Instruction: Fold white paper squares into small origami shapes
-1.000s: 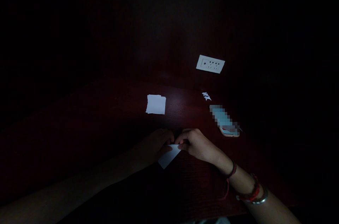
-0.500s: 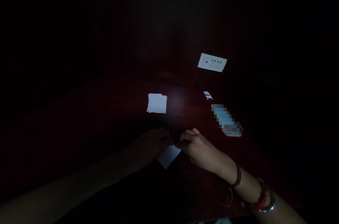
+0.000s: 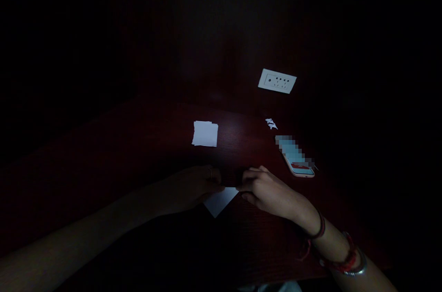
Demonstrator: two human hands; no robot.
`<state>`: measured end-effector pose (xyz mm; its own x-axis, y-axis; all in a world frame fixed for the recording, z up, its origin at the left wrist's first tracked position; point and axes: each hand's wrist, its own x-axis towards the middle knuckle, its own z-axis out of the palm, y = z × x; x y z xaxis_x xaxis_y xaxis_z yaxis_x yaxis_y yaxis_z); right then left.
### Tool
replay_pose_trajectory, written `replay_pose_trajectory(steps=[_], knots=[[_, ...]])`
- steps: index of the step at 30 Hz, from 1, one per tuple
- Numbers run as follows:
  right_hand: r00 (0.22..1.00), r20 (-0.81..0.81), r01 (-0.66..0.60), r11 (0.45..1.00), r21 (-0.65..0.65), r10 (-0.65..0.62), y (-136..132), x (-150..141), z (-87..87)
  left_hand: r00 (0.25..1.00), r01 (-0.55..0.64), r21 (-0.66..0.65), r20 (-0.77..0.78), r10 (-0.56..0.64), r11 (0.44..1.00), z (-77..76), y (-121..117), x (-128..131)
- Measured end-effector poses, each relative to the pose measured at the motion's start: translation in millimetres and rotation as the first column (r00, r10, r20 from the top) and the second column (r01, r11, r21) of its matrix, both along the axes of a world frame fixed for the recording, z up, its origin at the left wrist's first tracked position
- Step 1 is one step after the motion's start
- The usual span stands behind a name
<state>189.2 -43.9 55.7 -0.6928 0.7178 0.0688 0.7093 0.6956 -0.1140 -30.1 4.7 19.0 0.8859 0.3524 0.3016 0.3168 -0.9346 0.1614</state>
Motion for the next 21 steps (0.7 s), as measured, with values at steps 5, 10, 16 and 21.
replay_pose_trajectory(steps=[5, 10, 16, 21], knots=[[0.996, -0.070, 0.044, 0.998, -0.044, -0.047, 6.9, 3.7, -4.5, 1.000, 0.005, -0.075, 0.028, -0.002, 0.997, -6.1, 3.0, -2.3], [0.999, 0.013, -0.047, 0.999, -0.024, 0.047, 4.2, 1.0, 0.4, 1.000, -0.017, -0.054, -0.007, 0.017, 0.998, -1.5, -0.7, -1.2], [0.990, 0.136, -0.042, 0.997, 0.067, 0.033, -4.0, -3.5, 6.9, 0.998, -0.024, 0.107, -0.063, 0.031, 0.994, 2.6, -4.3, 0.8], [0.989, 0.145, -0.016, 0.999, 0.043, 0.009, -4.6, 1.1, 8.2, 0.994, -0.031, 0.178, -0.097, 0.049, 0.984, 2.0, -5.3, -1.5]])
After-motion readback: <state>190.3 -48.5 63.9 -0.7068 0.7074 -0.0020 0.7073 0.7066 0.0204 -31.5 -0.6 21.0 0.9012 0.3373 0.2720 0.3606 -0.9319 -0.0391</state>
